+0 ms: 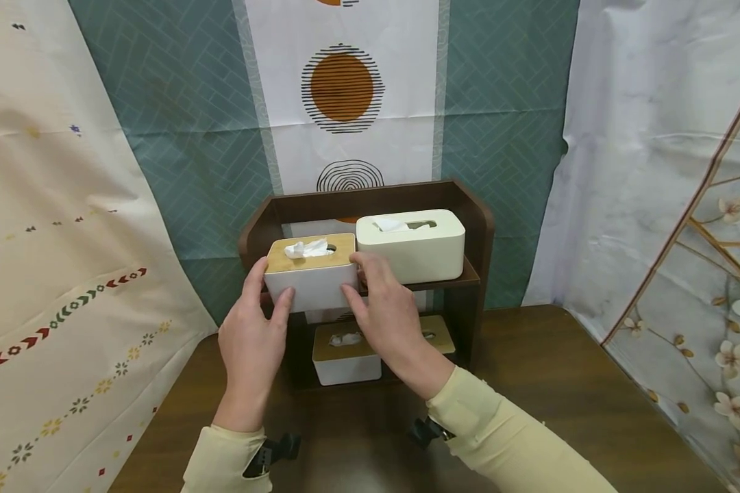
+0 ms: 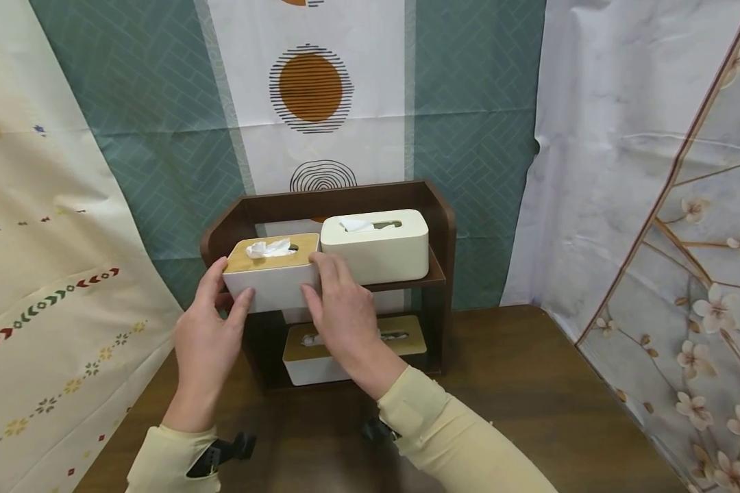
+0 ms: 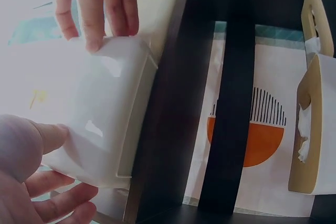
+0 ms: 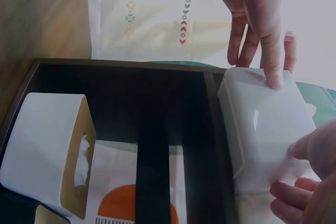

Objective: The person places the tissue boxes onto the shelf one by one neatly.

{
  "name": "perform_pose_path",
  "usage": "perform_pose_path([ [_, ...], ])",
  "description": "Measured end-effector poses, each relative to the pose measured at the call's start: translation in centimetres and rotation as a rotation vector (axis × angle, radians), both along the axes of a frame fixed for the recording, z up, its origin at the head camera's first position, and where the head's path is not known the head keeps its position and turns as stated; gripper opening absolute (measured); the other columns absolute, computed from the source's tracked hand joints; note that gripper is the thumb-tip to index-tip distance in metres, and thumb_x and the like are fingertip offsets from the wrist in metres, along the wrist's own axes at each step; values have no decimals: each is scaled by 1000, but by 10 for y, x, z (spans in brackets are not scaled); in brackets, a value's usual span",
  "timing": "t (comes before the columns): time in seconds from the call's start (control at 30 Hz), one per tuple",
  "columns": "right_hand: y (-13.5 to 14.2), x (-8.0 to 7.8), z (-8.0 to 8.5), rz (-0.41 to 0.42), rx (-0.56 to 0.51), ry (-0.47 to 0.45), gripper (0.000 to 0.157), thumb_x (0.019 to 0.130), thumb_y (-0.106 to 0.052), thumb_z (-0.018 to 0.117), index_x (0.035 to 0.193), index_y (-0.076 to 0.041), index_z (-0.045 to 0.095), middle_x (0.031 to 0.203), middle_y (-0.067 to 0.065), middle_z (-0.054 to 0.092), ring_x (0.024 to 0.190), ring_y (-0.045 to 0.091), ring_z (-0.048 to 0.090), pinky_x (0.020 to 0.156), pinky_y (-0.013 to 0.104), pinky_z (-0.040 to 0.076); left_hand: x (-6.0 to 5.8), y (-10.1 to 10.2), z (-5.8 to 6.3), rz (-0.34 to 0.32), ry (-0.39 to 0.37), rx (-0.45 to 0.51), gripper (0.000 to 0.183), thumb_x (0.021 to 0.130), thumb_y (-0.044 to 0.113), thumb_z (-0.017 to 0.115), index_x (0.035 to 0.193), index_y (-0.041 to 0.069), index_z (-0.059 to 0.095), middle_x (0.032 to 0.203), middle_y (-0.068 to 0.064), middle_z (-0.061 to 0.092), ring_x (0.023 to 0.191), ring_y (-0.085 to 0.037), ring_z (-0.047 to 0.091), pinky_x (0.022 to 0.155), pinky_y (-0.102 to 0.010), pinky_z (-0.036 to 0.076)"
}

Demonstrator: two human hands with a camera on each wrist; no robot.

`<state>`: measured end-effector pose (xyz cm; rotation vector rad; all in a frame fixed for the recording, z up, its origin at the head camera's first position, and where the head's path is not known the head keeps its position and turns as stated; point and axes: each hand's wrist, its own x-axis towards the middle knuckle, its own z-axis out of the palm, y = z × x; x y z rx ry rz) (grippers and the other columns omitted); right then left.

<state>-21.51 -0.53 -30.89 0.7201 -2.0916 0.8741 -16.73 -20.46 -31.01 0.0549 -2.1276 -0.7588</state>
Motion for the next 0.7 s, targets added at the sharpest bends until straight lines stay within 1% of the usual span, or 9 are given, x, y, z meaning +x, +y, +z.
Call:
perform_pose_path([
  [0.13,4,1,-5,-15,20,20,58,103,-15,81,156,-10,57,143,11,65,92,25,77,65,41,61,-5,2,1,2,-9,-3,68,103,21,82,164,17,53,130,-21,77,109,-41,76,79,-62,54],
  [0.27,8,9,-13,-21,27,29,68,101,-12,83,163,-12,53,150,10,65,93,26,79,64,41,61,-9,3,0,8,-11,-2,67,104,21,81,165,17,52,131,-21,76,109,-40,76,79,-62,55],
  [0.3,8,12,-16,-19,26,31,69,100,-12,84,163,-11,54,151,9,65,95,27,79,64,41,61,-9,4,0,11,-12,-1,67,104,21,81,165,17,52,131,-21,76,109,-40,76,79,-61,55],
  [0.43,11,19,-24,-24,51,49,64,101,-14,84,159,-8,58,153,8,65,84,26,77,58,37,57,-13,5,-1,22,-7,-1,68,104,22,81,165,16,52,134,-20,75,109,-41,75,79,-61,55],
  [0.5,11,20,-27,-29,65,57,61,101,-15,83,157,-7,61,154,8,65,82,27,76,56,38,56,-16,5,-1,27,-1,-4,68,104,22,81,165,16,52,133,-20,75,109,-41,75,79,-61,55],
  [0.53,11,20,-28,-31,72,57,60,101,-15,83,157,-7,61,154,8,64,82,27,76,56,38,56,-18,6,-1,26,2,-5,69,104,22,81,165,16,51,133,-21,75,109,-41,74,80,-61,55],
  [0.6,11,19,-29,-33,80,53,59,102,-16,82,156,-6,62,156,8,64,90,28,79,59,40,59,-21,6,-1,25,6,-6,70,103,23,81,166,15,50,132,-21,75,108,-41,74,80,-62,55],
  [0.7,10,17,-32,-29,81,33,57,103,-16,81,156,-6,62,157,8,63,102,31,80,64,44,62,-25,6,-1,15,3,-1,73,103,22,82,167,15,48,136,-22,74,110,-42,73,82,-63,55],
])
